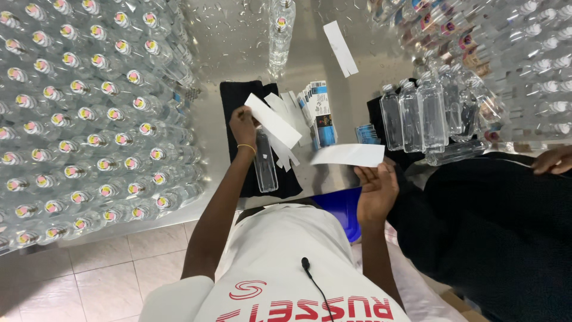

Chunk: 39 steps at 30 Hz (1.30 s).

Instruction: The person applies white labels to clear plastic water bottles. They peel the backing from each label and smooth it onto the bottle, then place the labeled bottle on a nearby stack.

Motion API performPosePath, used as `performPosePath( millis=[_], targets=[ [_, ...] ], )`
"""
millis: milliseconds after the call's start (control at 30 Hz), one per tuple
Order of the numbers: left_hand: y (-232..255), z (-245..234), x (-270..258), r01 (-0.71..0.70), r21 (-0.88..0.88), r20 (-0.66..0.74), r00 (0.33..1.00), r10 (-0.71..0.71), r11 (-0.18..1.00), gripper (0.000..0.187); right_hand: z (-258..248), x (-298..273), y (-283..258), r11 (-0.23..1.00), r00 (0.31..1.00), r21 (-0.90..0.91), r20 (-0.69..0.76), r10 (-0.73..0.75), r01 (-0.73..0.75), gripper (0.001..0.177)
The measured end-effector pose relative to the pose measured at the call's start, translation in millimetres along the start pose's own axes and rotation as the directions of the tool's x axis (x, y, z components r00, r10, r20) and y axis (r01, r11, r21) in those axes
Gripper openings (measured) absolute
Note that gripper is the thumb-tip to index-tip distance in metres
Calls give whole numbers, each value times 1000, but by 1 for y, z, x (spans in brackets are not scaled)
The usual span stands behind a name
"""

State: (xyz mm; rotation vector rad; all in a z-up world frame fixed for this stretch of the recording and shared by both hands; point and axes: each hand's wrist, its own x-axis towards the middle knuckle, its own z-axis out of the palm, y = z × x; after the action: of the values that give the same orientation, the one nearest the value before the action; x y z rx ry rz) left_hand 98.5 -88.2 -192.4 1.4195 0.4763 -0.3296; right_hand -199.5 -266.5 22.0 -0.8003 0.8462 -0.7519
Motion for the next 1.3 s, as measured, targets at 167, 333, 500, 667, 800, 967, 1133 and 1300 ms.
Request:
performPosePath(
  millis=[167,333,500,667,800,967,1133,1300],
  targets=[
    [8,35,-11,-285,291,197,952,234,913,31,7,-6,3,998,998,-54,54,-21,24,7],
    [43,-14,-71,-610,409,341,792,506,679,34,49,-10,10,996,989,-90,144,18,-5,9],
    [-7,-84,-110,-588,581,468,807,360,563,45,67,-16,16,988,984,-148,168,57,-32,15],
    [-46,-84,-89,-515,490,343,856,387,703,23,68,-20,13,981,980,-189,185,71,-35,19],
    [-38,-86,-84,-463,459,290,885,365,759,12,43,-8,24,986,984,-164,166,58,-30,16],
    [-7,-65,-98,-512,348,305,854,421,786,18,37,-13,22,988,986,-150,158,47,-23,15],
    [16,-19,-124,-510,257,397,830,391,821,17,40,-17,19,987,992,-155,111,60,-42,13],
    [9,-13,-118,-606,171,386,767,513,777,13,48,-14,22,984,986,-175,157,51,-23,16]
  ],
)
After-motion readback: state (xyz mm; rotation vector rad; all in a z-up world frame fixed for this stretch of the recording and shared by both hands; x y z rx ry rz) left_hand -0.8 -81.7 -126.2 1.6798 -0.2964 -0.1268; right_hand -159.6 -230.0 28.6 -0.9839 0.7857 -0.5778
